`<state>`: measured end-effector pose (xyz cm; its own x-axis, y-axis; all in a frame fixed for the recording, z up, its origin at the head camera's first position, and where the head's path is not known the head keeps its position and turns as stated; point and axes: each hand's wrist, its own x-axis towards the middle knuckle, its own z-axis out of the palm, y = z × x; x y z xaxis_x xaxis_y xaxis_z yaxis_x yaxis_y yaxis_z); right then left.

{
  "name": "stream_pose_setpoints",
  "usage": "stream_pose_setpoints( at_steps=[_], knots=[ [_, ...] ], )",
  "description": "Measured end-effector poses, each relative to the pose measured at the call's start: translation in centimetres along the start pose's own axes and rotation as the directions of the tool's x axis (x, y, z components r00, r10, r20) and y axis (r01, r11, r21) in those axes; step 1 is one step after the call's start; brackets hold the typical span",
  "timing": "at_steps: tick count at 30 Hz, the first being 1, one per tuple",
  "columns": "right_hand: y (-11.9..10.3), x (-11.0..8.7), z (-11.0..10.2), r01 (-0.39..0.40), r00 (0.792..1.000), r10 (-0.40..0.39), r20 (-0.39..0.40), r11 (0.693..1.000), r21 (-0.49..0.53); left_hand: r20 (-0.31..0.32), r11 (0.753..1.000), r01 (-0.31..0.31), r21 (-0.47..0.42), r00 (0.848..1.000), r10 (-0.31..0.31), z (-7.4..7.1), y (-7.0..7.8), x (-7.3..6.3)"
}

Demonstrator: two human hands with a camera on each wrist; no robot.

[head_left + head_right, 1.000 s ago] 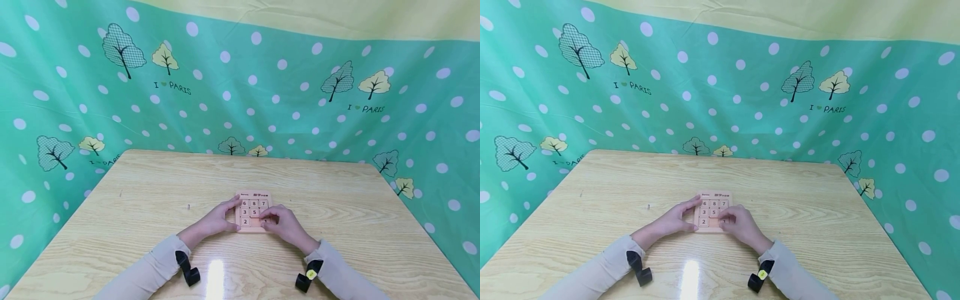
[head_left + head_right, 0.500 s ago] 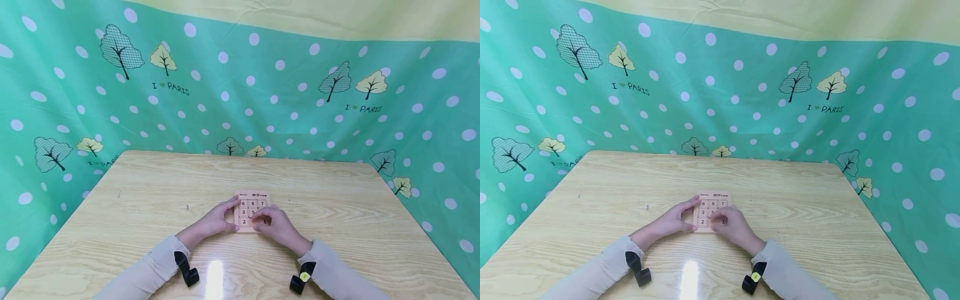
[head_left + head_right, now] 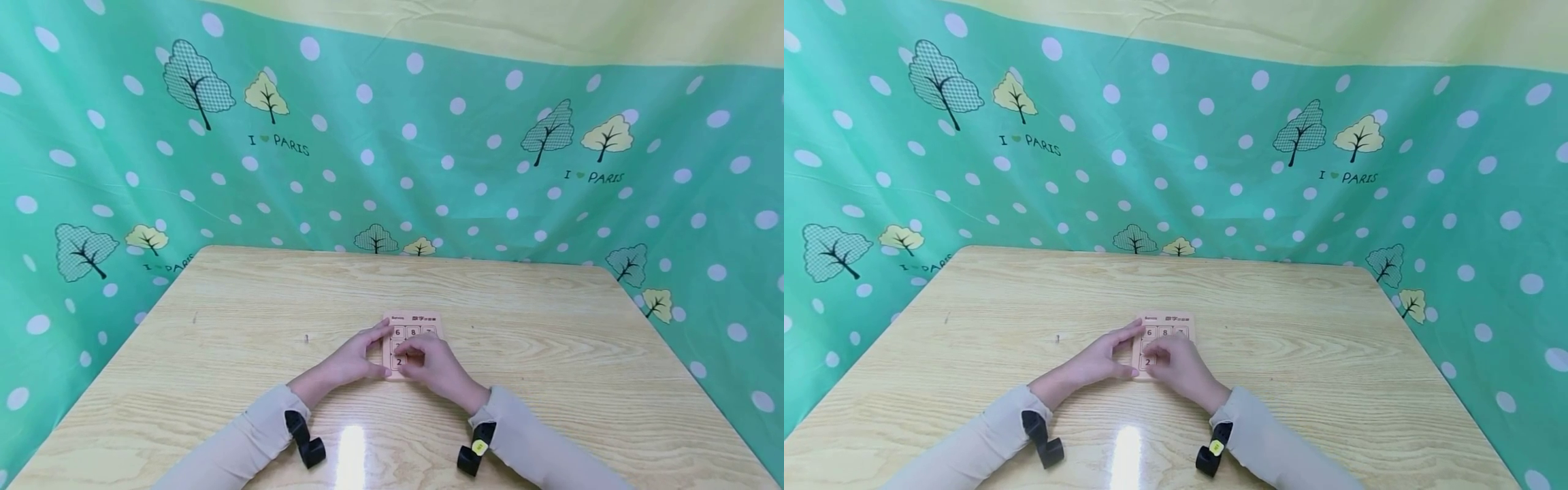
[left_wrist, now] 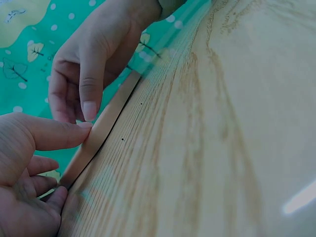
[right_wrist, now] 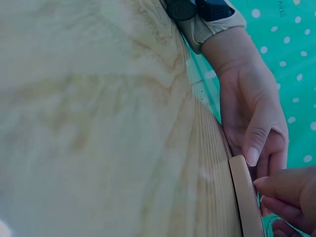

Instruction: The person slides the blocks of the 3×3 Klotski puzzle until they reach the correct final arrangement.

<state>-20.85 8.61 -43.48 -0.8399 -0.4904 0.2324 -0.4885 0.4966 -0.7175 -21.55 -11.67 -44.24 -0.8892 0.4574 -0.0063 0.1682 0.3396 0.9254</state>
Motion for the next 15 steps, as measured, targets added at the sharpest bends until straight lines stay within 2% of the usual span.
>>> stream_pose_setpoints(
  at_steps=[7,15],
  knots=[
    [-0.27,0.42,0.38,-0.009,1.000,0.009,0.018,1.000,0.012,0.011,1.000,-0.017,-0.001,1.000,0.017,-0.12,-0.40,0.10],
    [-0.37,0.77,0.79,0.019,1.000,-0.019,0.009,1.000,0.001,0.028,0.999,-0.020,-0.032,0.999,0.021,-0.17,-0.32,0.07]
  ],
)
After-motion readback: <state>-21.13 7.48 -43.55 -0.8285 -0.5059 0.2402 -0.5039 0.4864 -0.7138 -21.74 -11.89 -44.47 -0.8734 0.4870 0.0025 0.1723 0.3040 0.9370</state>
